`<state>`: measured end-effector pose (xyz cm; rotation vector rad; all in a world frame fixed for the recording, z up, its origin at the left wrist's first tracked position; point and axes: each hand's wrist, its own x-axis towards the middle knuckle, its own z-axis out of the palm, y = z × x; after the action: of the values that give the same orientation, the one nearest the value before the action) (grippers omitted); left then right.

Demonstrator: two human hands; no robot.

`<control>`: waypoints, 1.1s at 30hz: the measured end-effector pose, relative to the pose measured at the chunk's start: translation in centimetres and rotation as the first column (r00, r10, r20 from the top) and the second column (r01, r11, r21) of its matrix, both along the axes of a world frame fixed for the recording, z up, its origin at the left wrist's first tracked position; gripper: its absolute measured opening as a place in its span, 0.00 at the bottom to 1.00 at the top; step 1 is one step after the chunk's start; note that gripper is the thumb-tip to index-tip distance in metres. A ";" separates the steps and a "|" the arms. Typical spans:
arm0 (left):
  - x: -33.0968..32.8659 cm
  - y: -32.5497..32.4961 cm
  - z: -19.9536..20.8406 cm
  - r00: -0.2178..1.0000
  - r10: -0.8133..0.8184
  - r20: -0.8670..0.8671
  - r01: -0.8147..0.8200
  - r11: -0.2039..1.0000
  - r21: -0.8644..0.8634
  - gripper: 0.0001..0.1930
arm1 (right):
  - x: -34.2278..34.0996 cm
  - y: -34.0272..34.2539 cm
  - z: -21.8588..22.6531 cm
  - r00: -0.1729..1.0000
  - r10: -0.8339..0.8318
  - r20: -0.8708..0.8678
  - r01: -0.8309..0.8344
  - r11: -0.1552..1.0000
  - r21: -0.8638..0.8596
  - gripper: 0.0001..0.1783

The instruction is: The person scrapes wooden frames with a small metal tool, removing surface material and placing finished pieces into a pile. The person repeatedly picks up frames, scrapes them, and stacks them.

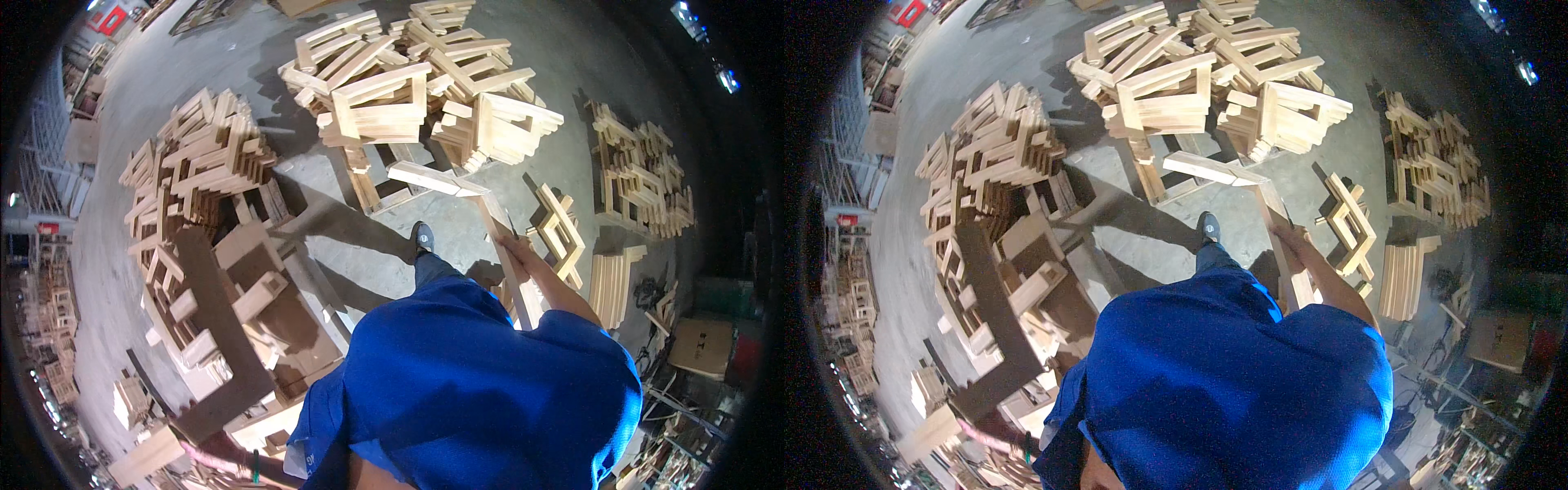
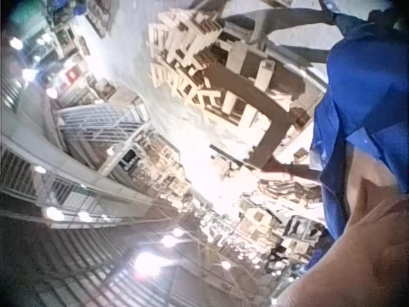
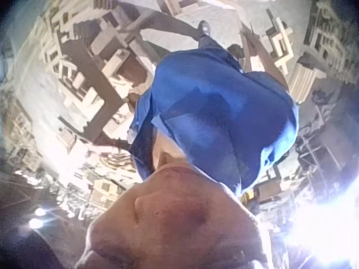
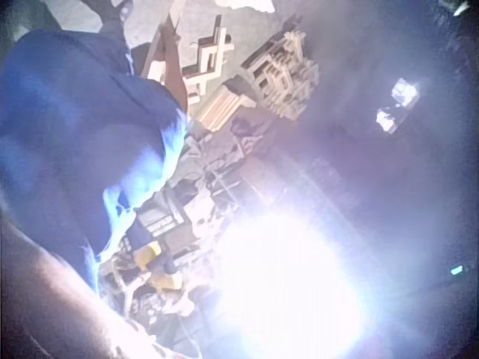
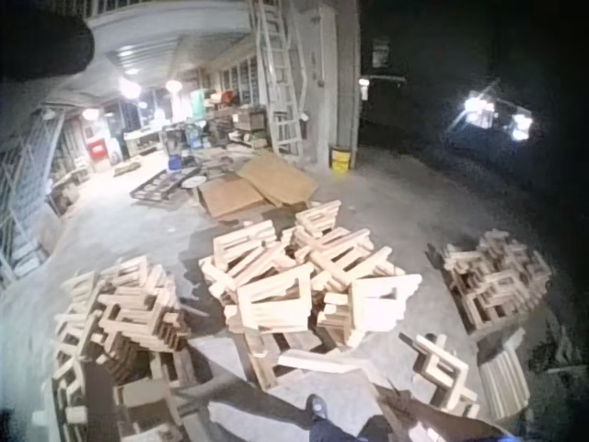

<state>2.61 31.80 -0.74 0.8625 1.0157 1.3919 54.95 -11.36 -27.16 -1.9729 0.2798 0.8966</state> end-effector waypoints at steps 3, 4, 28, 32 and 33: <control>9.6 4.5 -3.5 0.792 -0.572 0.211 0.533 0.818 0.218 0.30 | 2.9 -0.7 0.3 0.996 -0.062 -0.061 0.060 0.998 -0.028 0.25; 13.3 5.9 -4.7 0.718 -0.652 0.244 0.612 0.758 0.224 0.30 | 3.8 -0.8 0.0 0.994 -0.082 -0.077 0.079 0.996 -0.044 0.25; 50.7 12.2 -27.0 0.768 -0.641 -0.005 0.493 0.595 -0.634 0.17 | 14.8 2.8 -7.5 0.964 0.113 -0.239 -0.221 0.842 -0.492 0.37; 49.6 13.5 -29.8 0.800 -0.595 -0.082 0.403 0.633 -0.661 0.20 | 14.9 6.6 -12.0 0.824 -0.137 -0.550 0.132 0.990 -0.048 0.34; 49.4 13.9 -30.2 0.817 -0.570 -0.082 0.379 0.640 -0.669 0.22 | 14.4 7.6 -12.9 0.748 -0.193 -0.635 0.284 0.958 0.043 0.34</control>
<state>52.02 45.72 -30.92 0.7499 1.2529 0.4017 69.32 -3.80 -40.04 -1.4088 0.8147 1.3434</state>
